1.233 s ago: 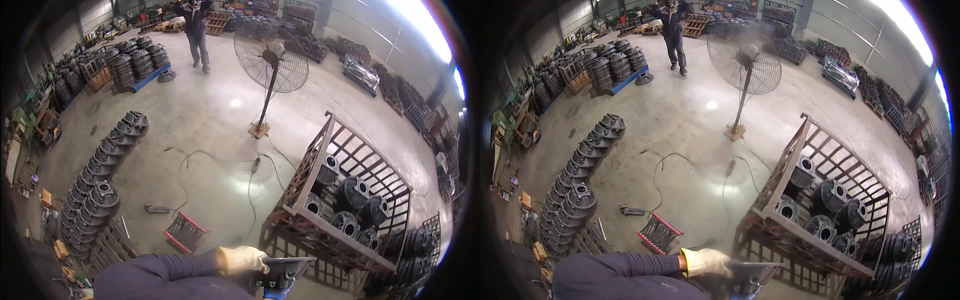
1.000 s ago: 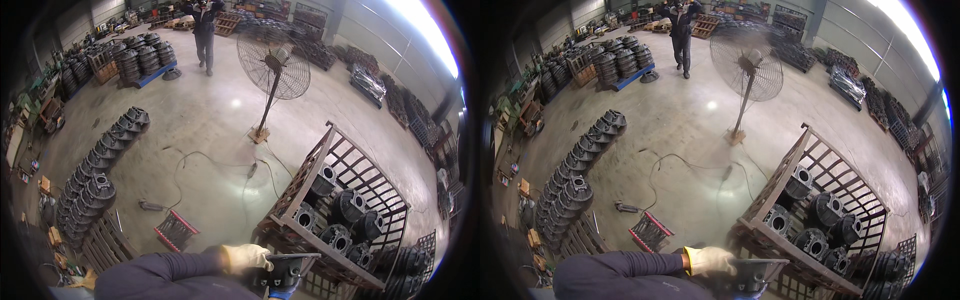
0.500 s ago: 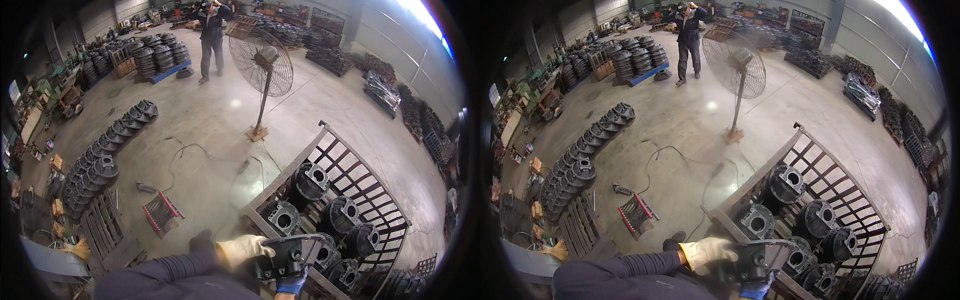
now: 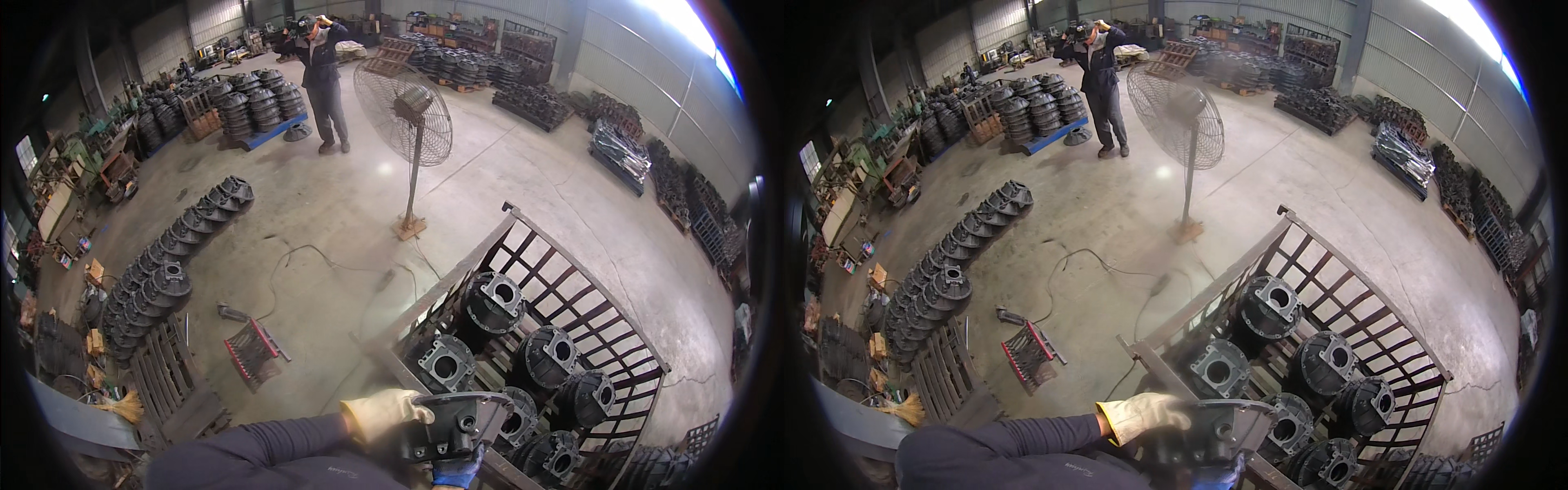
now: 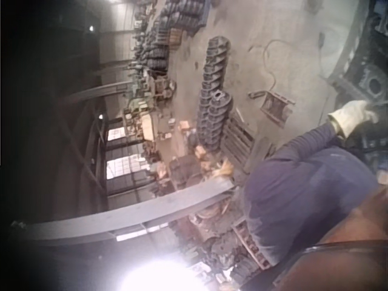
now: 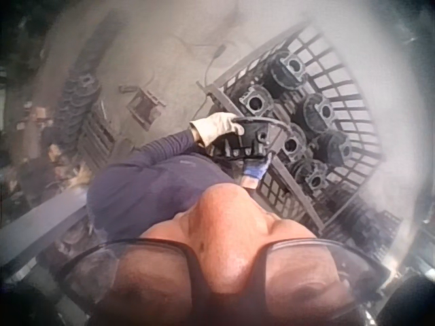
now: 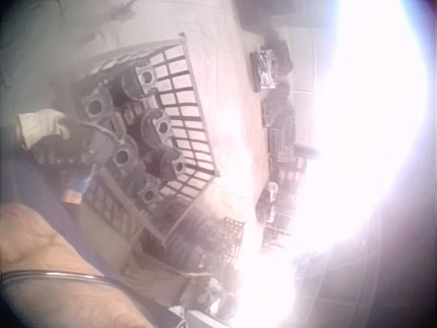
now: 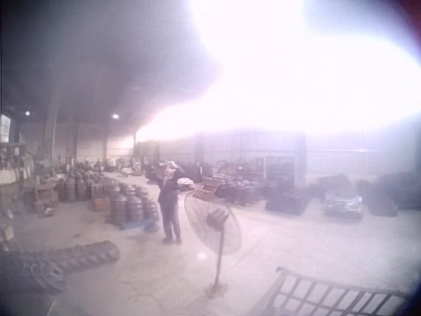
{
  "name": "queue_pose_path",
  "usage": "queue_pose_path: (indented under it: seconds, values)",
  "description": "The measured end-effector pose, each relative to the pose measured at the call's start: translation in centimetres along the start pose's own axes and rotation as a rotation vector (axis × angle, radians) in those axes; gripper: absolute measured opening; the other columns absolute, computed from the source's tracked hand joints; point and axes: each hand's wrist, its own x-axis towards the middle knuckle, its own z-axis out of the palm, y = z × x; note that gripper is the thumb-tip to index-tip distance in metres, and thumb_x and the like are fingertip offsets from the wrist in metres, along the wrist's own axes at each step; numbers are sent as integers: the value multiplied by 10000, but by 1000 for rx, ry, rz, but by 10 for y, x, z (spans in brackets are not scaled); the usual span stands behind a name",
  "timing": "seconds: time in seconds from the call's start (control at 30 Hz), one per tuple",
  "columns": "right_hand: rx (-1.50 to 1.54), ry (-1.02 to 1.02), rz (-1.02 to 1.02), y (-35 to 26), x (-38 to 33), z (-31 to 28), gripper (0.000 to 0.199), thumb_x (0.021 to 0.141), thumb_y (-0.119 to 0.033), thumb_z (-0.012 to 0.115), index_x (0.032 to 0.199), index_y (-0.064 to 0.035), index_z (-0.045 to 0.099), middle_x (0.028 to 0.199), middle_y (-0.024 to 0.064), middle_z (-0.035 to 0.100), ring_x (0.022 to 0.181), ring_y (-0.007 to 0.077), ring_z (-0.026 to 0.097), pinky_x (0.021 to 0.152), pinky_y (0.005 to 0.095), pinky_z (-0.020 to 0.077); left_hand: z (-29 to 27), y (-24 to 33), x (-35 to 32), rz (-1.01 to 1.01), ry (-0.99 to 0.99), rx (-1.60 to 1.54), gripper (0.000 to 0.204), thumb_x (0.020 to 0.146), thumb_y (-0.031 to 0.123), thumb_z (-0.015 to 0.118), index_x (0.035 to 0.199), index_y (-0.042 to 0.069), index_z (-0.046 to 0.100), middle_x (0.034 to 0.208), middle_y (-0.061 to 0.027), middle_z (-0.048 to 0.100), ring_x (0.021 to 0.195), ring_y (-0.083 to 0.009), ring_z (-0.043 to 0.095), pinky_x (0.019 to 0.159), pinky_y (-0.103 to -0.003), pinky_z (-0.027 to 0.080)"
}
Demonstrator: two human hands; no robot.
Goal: The person uses an angle grinder to smooth the edges of a metal part while sitting on the floor. They then stand, move the part to a metal rack, and continue grinding other parts on the floor.
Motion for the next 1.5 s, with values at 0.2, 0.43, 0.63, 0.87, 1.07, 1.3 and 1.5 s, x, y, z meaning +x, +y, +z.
queue_pose_path:
  seconds: [0.2, 0.43, 0.63, 0.87, 1.07, 1.3, 1.5]
  values:
    - [-1210, 129, -576, -21, 5, 29, 496, 959, -334, 577, 1378, -82, 660, 1355, 140, 684, 1258, 363, 612, 1101, 448, 464, -7, -7, 15, -5, 10, -106, 288, 1067, 220, 527, 1175, -21, 643, 1077, -117, 709, 1019, -204, 657, 936, -319, 504]
    - [77, -6, -367, -36, 28, 41, 400, 959, -262, 664, 1323, -97, 639, 1343, 121, 682, 1217, 276, 638, 1080, 391, 478, -23, -4, 53, -140, 94, 45, 393, 1088, 395, 487, 1100, 76, 717, 1071, -122, 700, 1037, -222, 654, 931, -354, 479]
    - [-10, 313, 99, -16, 54, -116, 412, 1045, -465, 570, 1176, -88, 673, 968, 132, 736, 748, 315, 665, 652, 440, 551, -26, 0, 77, -180, 182, 115, 319, 1068, 317, 522, 1094, 77, 730, 1035, -111, 717, 1031, -221, 660, 914, -339, 489]
    - [-417, 651, -463, 73, 160, -340, 209, 1014, -198, 707, 1121, -18, 719, 991, 60, 739, 803, 153, 644, 709, 306, 529, -21, 8, 111, -303, 225, 89, 316, 1047, 235, 525, 1145, 35, 748, 1144, -127, 761, 1070, -239, 674, 966, -336, 484]
    - [-55, 249, -131, 117, 218, -335, 248, 1053, -190, 570, 1106, -16, 740, 990, 79, 748, 823, 181, 674, 777, 353, 566, -17, 4, 130, -440, 256, 225, 387, 993, 333, 608, 1124, 3, 762, 1161, -158, 769, 1128, -261, 684, 974, -358, 488]
    - [-545, 369, -385, 102, 201, -312, 263, 1063, -218, 580, 1080, -14, 745, 994, 65, 752, 855, 178, 680, 792, 360, 551, -16, 1, 143, -449, 245, 231, 506, 961, 432, 630, 1155, -21, 740, 1123, -236, 748, 1069, -355, 698, 941, -415, 494]
    - [-341, 57, -59, 94, 223, -317, 371, 1078, -279, 543, 1300, -13, 676, 1195, 91, 737, 1002, 217, 686, 898, 363, 555, -18, -10, 151, -483, 213, 356, 397, 991, 375, 581, 1143, 64, 774, 1140, -180, 761, 1115, -322, 694, 971, -400, 500]
